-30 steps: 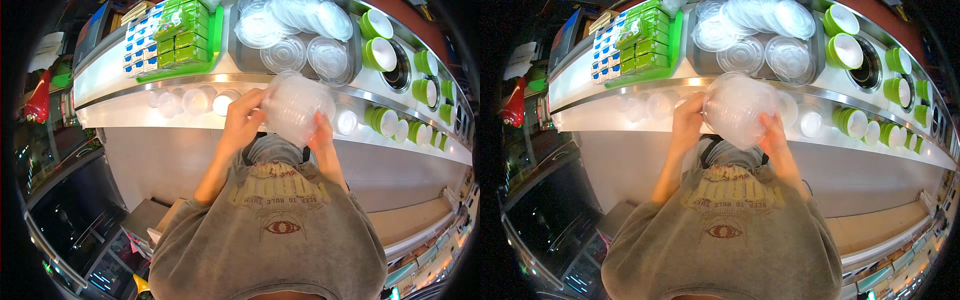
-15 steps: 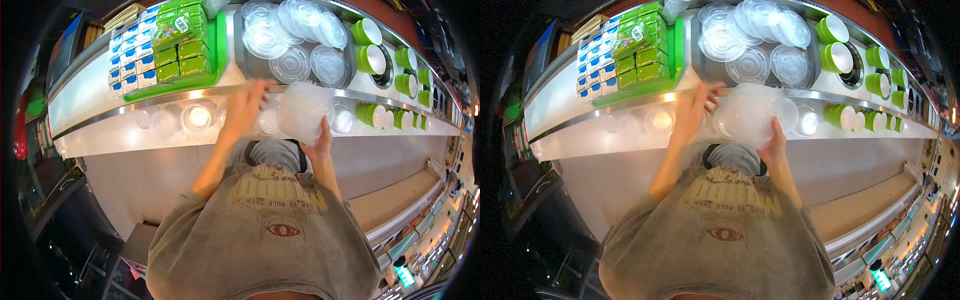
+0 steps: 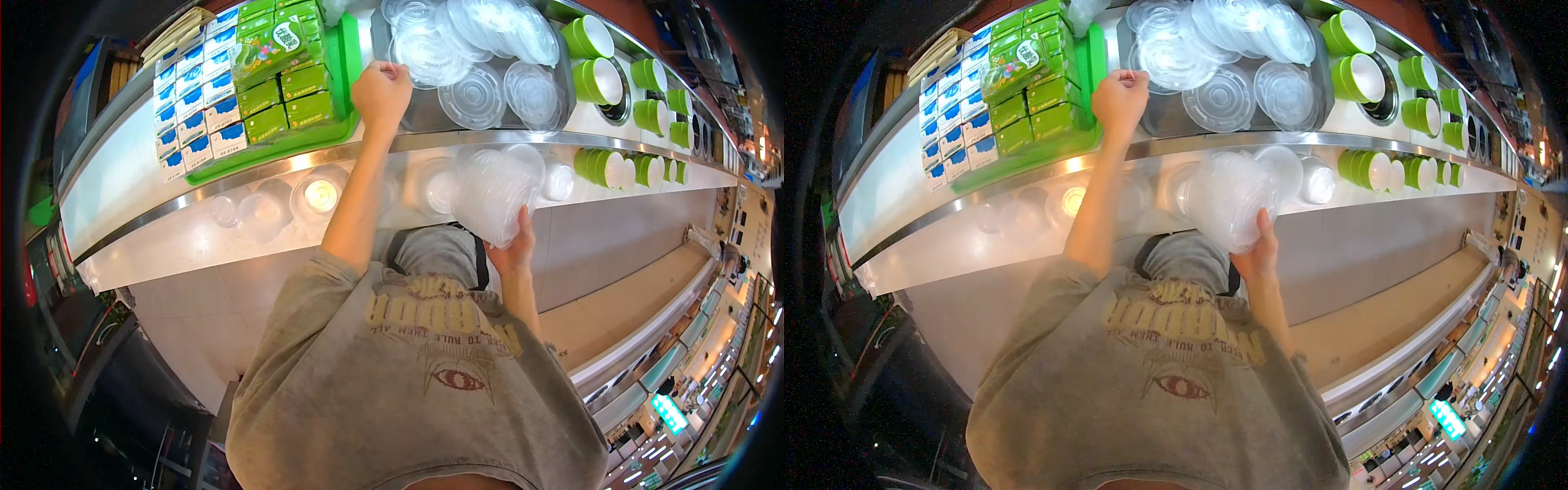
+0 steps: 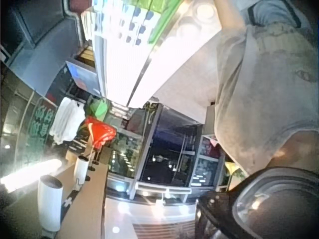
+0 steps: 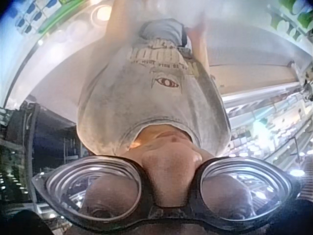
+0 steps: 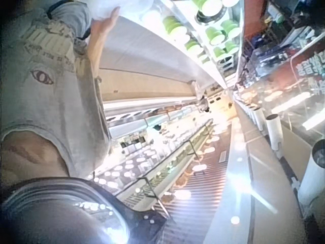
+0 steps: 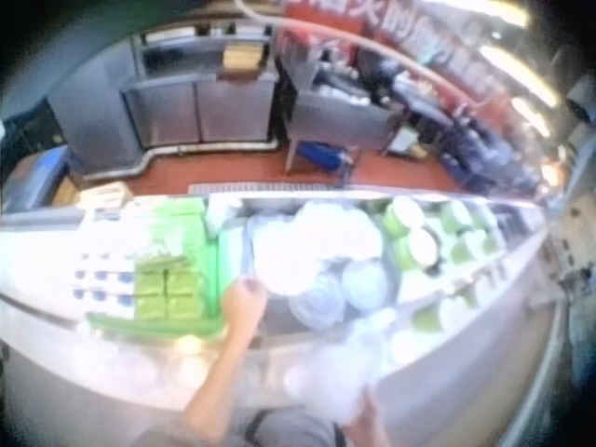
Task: Organize stacks of condiment boxes and plastic container lids on a restaurant counter.
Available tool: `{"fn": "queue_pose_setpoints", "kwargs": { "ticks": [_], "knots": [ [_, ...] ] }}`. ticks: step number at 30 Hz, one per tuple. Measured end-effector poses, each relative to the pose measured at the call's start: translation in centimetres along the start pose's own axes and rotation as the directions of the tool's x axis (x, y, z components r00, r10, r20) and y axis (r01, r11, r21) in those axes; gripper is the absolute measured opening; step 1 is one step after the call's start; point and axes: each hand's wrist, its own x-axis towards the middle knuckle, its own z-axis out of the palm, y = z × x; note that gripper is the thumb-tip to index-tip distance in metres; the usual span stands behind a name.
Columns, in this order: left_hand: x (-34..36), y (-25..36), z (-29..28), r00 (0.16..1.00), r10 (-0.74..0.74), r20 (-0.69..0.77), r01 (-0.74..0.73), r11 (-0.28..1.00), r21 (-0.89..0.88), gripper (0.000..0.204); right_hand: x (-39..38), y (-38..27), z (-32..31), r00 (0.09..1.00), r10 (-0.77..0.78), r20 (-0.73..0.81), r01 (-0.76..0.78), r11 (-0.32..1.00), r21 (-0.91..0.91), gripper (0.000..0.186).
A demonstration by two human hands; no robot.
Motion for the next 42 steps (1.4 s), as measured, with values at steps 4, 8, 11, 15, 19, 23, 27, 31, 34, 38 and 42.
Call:
{"fn": "queue_pose_setpoints", "kwargs": {
  "ticks": [4,8,11,15,19,23,27,31,34,38,42],
  "knots": [
    [-1.8,-2.3,-2.1,1.0,0.003,-0.005,-0.004,0.969,-0.246,0.023,0.2,-0.2,1.2,1.0,-0.008,-0.013,0.008,1.0,-0.014,0.064],
    [-7.9,0.0,-7.0,0.951,0.056,0.304,0.127,0.826,-0.549,0.029,1.6,-0.1,1.4,1.0,0.009,0.018,-0.01,1.0,0.01,0.061],
    [-11.0,0.3,-8.8,0.89,0.117,0.44,0.182,0.794,-0.58,0.034,2.7,0.0,2.6,0.996,0.023,0.089,-0.019,0.999,-0.047,0.059],
    [-12.8,0.5,-9.7,0.841,0.186,0.508,0.191,0.776,-0.601,0.034,3.2,0.4,3.9,0.998,0.029,0.05,-0.027,0.999,-0.043,0.059],
    [-12.8,-0.5,-9.6,0.798,0.219,0.561,0.222,0.759,-0.612,0.032,3.8,0.9,2.9,0.99,0.038,0.136,-0.037,0.999,-0.008,0.059],
    [-13.1,0.8,-9.7,0.776,0.28,0.565,0.12,0.814,-0.568,0.031,4.9,1.2,2.1,0.965,0.051,0.258,-0.08,0.991,0.103,0.059],
    [-12.5,0.8,-8.9,0.769,0.285,0.572,0.105,0.827,-0.552,0.03,6.0,1.1,0.6,0.975,0.056,0.215,-0.082,0.99,0.111,0.06],
    [-8.7,1.3,-7.1,0.773,0.214,0.598,0.134,0.865,-0.483,0.028,6.0,0.3,-0.6,0.957,0.088,0.277,-0.173,0.938,0.299,0.062],
    [-2.7,1.1,-2.9,0.958,0.103,0.269,-0.002,0.936,-0.352,0.028,5.4,-0.4,0.3,0.995,0.074,0.069,-0.087,0.975,0.203,0.061],
    [5.4,1.4,1.1,0.963,0.241,-0.121,-0.225,0.965,0.133,0.037,5.3,-0.6,-0.4,0.996,0.057,0.069,-0.067,0.986,0.154,0.061],
    [9.6,3.4,2.2,0.999,0.028,-0.024,-0.016,0.921,0.389,0.039,4.5,-0.9,-1.2,0.998,0.065,0.029,-0.068,0.989,0.133,0.065]
  ]
}}
